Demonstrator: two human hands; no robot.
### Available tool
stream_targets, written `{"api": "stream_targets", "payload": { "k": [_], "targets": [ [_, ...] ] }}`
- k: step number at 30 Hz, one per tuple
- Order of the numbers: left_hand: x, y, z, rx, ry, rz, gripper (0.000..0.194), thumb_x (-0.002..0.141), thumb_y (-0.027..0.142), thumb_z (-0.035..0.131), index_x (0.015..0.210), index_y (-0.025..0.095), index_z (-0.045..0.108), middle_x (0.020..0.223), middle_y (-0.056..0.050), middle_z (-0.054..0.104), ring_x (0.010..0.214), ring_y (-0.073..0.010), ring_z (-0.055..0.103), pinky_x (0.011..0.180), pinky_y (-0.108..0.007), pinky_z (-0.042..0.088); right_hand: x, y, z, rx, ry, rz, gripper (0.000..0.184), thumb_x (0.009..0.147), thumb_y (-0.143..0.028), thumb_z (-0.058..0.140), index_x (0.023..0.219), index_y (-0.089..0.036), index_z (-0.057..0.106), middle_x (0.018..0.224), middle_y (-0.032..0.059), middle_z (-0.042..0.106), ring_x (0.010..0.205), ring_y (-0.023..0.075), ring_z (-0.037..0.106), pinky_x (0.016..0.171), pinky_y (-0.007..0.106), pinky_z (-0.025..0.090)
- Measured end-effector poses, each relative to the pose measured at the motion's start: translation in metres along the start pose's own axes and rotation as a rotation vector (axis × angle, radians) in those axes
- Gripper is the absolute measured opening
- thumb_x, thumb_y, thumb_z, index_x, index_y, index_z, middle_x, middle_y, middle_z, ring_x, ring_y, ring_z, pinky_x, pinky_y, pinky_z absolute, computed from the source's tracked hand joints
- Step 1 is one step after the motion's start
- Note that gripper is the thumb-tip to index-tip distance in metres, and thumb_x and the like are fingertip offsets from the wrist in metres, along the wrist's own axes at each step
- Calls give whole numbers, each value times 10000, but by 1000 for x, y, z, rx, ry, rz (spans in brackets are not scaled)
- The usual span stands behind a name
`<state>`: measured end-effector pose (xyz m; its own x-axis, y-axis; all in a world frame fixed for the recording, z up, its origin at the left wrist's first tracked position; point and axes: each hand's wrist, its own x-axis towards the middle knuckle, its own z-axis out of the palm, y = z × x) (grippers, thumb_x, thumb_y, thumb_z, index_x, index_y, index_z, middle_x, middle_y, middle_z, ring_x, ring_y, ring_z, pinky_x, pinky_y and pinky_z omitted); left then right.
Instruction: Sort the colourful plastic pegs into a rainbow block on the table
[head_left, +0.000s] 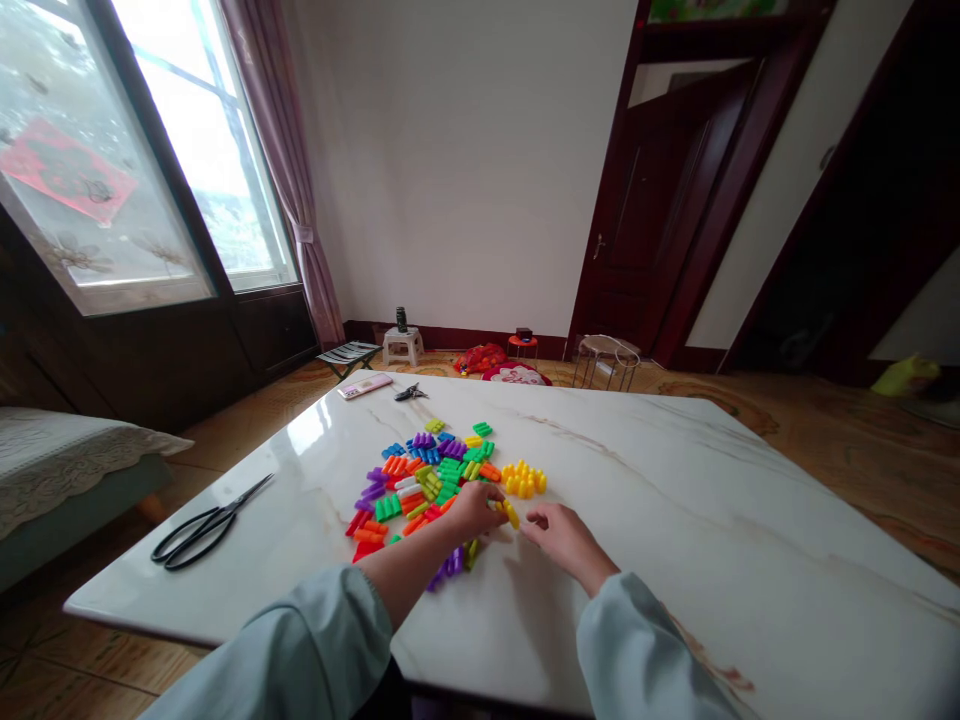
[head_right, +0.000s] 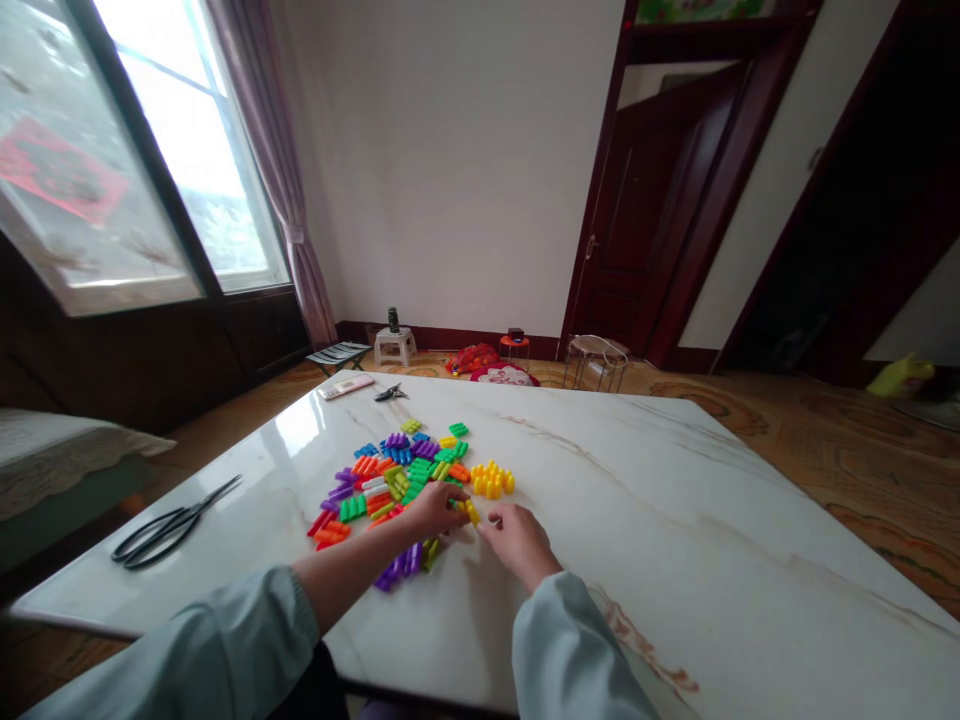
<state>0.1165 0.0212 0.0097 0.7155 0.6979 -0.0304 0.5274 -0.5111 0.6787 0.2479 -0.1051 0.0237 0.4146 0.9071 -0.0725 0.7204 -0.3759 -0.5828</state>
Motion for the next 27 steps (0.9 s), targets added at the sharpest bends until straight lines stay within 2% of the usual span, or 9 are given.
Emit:
{"api": "stream_targets", "payload": {
  "k": [5,12,16,22,27],
  "targets": [
    [6,-3,-3,110,-5,11,258,646,181,686,903,180,711,795,9,692,741,-150,626,682,-218,461,-3,-2,-4,-11,-8,3,260,779,-328,644,961,-156,713,921,85,709,866,218,651,750,262,439],
    [23,-14,-11,232,157,-106,272,702,127,579,930,192,712,944,-53,708,924,-197,632,780,-249,448,-7,-9,-7,-10,-24,-14,278,781,-325,644,988,-152,712,938,81,704,881,207,642,753,253,445],
    [30,-17,-6,244,220,-161,238,708,150,585,907,187,711,924,-65,704,876,-198,635,707,-244,438,-12,-13,-10,-2,-23,-31,297,777,-320,650,1007,-143,710,926,83,704,873,202,641,768,253,446],
    [38,-11,5,212,257,-144,142,696,184,615,808,159,697,765,-38,674,731,-169,612,606,-226,392,-12,-17,-10,-5,-26,-35,240,773,-301,646,966,-178,718,921,68,710,850,194,642,729,243,445],
    [46,-13,11,152,281,-133,128,689,202,649,795,137,678,740,-32,659,705,-155,596,592,-218,394,-11,-16,-7,-4,-29,-48,239,771,-289,651,970,-174,718,890,65,714,820,189,644,709,239,444]
  ]
}}
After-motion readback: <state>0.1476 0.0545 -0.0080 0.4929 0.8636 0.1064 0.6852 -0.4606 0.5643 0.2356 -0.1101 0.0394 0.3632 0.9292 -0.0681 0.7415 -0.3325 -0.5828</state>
